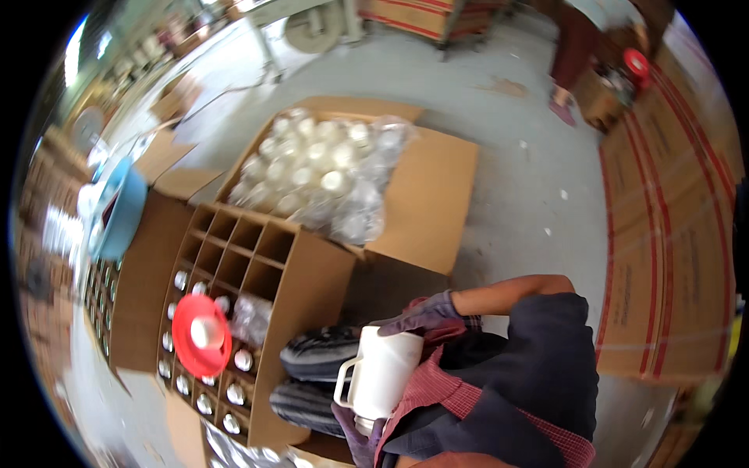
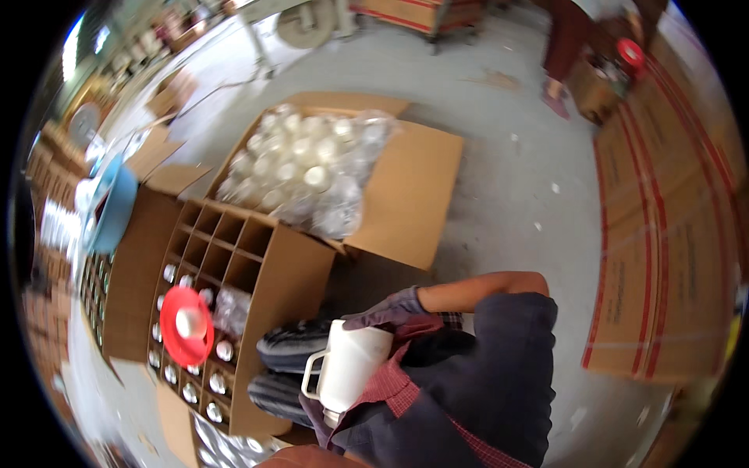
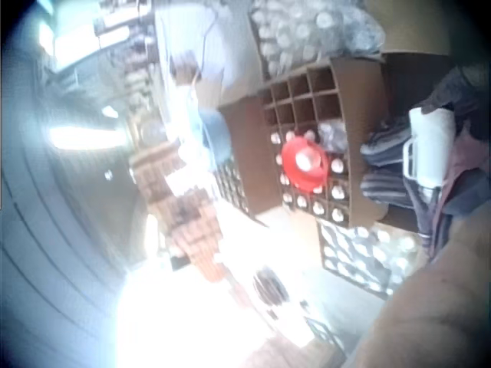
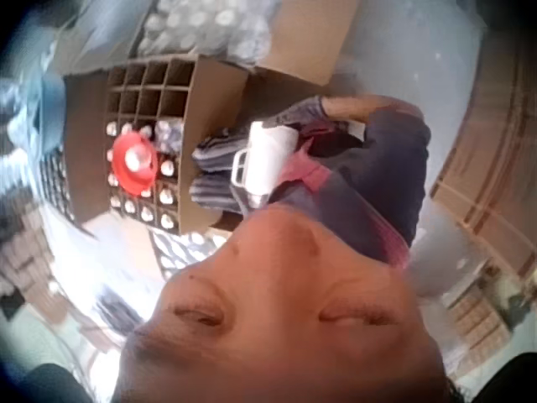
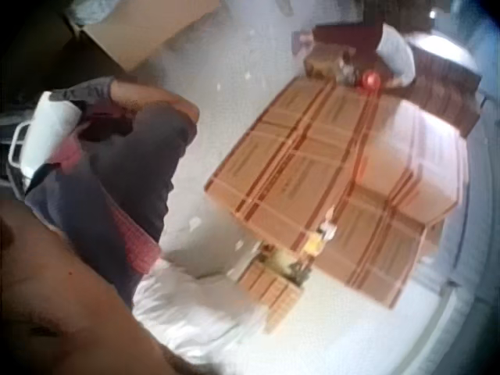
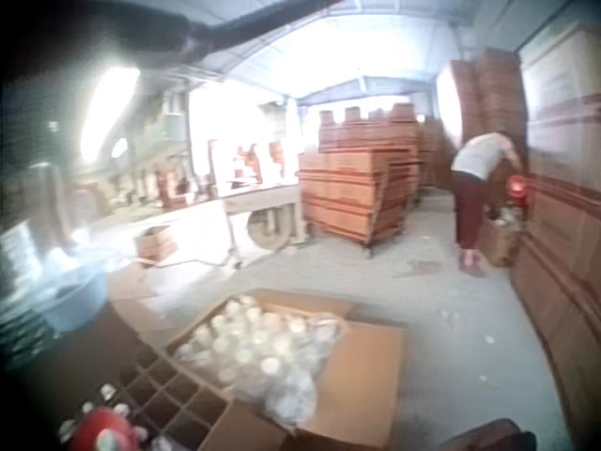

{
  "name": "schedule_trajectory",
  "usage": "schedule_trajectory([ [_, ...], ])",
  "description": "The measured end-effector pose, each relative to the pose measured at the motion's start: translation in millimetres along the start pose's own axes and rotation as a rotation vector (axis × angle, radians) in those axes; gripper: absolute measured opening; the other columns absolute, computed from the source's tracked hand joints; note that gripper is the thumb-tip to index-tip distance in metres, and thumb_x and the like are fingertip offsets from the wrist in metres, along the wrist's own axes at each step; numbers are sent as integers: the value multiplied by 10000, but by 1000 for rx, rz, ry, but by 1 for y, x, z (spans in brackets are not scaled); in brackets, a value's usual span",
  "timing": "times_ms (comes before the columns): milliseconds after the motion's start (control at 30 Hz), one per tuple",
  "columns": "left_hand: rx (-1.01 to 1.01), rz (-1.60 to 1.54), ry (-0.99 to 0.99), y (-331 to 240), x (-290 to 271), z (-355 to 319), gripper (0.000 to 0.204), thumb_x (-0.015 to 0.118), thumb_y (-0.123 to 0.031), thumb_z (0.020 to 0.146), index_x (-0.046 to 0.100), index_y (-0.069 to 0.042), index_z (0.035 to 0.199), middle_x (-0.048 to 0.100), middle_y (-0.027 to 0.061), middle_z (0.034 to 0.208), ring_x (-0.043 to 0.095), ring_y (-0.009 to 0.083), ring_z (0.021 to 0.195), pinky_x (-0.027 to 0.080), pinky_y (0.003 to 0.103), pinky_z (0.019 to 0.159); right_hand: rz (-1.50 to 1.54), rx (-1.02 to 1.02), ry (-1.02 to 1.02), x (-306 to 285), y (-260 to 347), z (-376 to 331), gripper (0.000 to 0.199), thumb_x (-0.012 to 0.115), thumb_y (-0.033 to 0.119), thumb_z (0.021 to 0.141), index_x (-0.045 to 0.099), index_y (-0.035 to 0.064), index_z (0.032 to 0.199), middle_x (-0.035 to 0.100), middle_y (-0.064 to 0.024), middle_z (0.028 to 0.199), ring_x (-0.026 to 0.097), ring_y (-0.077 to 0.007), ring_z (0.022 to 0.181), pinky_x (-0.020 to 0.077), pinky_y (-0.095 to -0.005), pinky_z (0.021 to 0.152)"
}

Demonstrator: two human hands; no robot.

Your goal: The person places white plastic bottles into a partitioned cardboard box, removes plastic bags from bottles, and arranges them in rows.

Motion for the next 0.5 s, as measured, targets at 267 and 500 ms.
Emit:
schedule_trajectory([
  [267,-105,75,94,-8,23,61,879,726,-234,826,176,-34,1482,408,201,1413,493,296,1233,379,413,1037,-48,-543,-93,3,10,32,1135,743,607,718,146,104,1542,288,-168,1504,286,-300,1392,213,-396,1146],
  [500,-96,104,154,-16,37,83,815,708,-238,838,216,-37,1456,433,195,1384,508,287,1210,392,408,1023,-1128,-922,5,62,135,23,1228,857,573,435,340,143,1463,281,-216,1470,314,-452,1307,333,-535,1062],
])
Point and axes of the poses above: each hand's wrist, its own z-axis towards the middle knuckle, its own x-axis out of the palm, y = z × x, the point moved 3 cm from there along z, towards the middle knuckle
